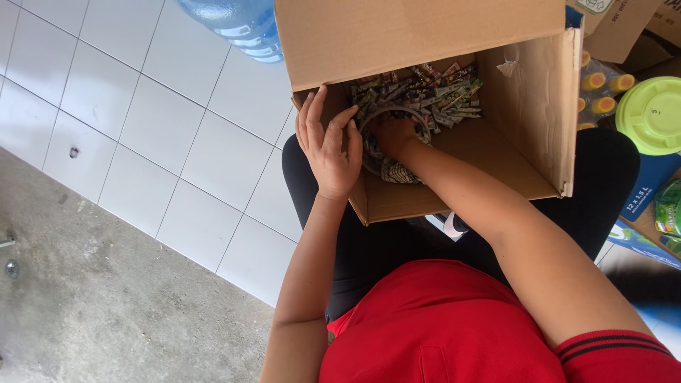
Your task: The person takes snack packets from a bowl inside a cardboard box, wipes each packet one by one with a cloth, and places them back into the box.
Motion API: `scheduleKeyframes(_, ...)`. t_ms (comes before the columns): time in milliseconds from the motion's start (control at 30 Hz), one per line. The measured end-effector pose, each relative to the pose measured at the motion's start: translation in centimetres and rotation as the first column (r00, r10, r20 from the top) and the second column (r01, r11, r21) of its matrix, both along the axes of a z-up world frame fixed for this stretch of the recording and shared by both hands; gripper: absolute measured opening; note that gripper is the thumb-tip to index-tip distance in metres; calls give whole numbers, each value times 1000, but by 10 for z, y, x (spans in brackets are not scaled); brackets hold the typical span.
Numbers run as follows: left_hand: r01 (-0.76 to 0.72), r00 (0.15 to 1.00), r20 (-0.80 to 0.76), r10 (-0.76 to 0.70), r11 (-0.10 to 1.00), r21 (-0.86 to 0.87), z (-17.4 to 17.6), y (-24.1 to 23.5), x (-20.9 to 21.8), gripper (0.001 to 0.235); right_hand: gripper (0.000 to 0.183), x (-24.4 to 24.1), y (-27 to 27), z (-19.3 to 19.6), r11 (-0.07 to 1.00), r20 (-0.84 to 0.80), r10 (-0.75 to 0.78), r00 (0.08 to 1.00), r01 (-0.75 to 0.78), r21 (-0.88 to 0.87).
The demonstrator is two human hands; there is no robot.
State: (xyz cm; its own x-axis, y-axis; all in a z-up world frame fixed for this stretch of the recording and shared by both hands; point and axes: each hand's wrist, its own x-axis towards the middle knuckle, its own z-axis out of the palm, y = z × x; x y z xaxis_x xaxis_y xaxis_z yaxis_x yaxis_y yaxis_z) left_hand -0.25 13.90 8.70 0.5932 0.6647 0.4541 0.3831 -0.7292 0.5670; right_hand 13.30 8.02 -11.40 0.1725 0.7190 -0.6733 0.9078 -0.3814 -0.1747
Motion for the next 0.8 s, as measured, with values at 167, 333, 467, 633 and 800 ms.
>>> scheduleKeyframes(167,1,1000,6,-1,1000,-4,-2,-1,-3,22,56,-2,-9,42,1000,10,13,1000,-13,19)
scheduleKeyframes(333,6,1000,6,-6,1000,-5,-1,-4,-1,22,43,-11,-17,-6,973,66,41,997,-55,222)
scheduleKeyframes(467,-2,1000,-10,2,1000,0,-2,-4,-3,22,49,-7,-12,22,981,-22,-29,999,33,190)
scheduleKeyframes(633,-3,1000,-5,2,1000,-12,-3,-2,-4,22,31,27,-36,93,993,-75,-103,992,107,47)
scheduleKeyframes(800,27,1000,13,-27,999,-21,-2,-2,-2,22,23,119,-84,70,978,147,-150,978,169,-125)
